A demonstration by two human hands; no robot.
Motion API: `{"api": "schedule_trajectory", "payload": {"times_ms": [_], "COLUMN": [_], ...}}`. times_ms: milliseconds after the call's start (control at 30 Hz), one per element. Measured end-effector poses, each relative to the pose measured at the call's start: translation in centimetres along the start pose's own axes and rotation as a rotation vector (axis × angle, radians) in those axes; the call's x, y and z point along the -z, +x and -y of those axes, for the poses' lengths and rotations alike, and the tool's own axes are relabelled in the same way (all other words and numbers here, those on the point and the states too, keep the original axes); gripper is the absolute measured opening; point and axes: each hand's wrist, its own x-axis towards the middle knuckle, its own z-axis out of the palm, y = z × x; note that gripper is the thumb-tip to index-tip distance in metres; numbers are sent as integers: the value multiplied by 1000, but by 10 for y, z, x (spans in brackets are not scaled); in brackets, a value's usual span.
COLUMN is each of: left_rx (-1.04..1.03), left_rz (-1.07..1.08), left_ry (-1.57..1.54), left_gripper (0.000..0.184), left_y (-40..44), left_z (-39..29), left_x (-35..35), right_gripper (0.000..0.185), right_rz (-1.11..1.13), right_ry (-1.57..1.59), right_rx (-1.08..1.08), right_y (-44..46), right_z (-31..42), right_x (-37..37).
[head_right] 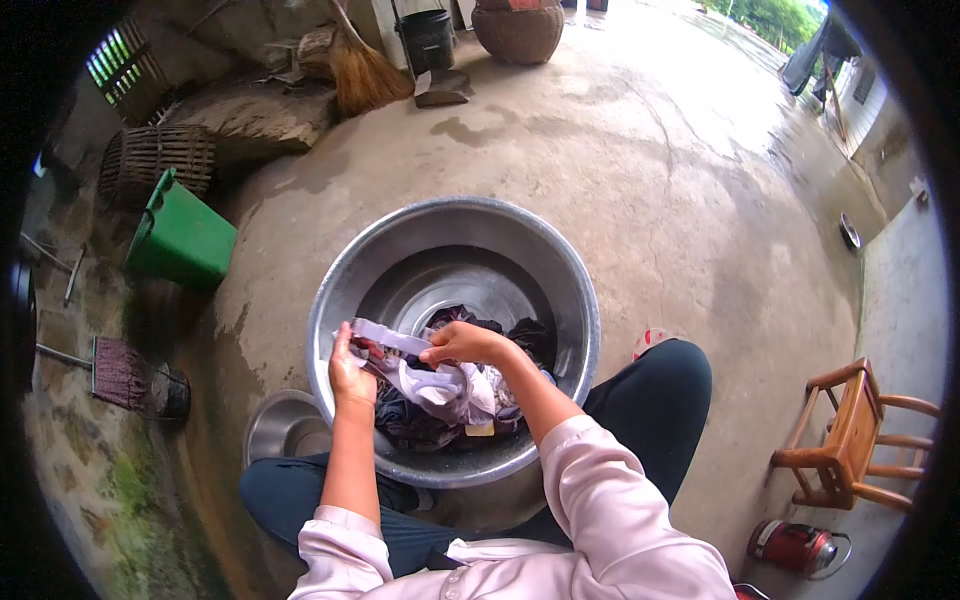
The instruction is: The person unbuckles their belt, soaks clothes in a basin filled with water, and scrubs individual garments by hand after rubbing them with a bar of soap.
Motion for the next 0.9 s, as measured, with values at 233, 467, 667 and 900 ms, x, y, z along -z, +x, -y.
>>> {"api": "schedule_trajectory", "payload": {"times_ms": [233, 467, 667, 900], "left_rx": [-26, 228, 425, 216], "left_rz": [-35, -120, -19, 594], "left_ry": [-43, -5, -52, -552], "left_gripper": [15, 28, 28, 24], "left_y": [8, 24, -23, 0], "left_z": [14, 44, 68, 98], "left_x": [16, 49, -2, 68], "right_gripper": [17, 19, 26, 49], "right_rz": [-426, -658, -886, -950], "right_ry": [1217, -166, -427, -838], "right_rx": [100, 493, 334, 275], "right_y": [-3, 7, 14, 17], "right_z": [2, 63, 48, 47], "right_x": [-21, -126, -110, -153]}}
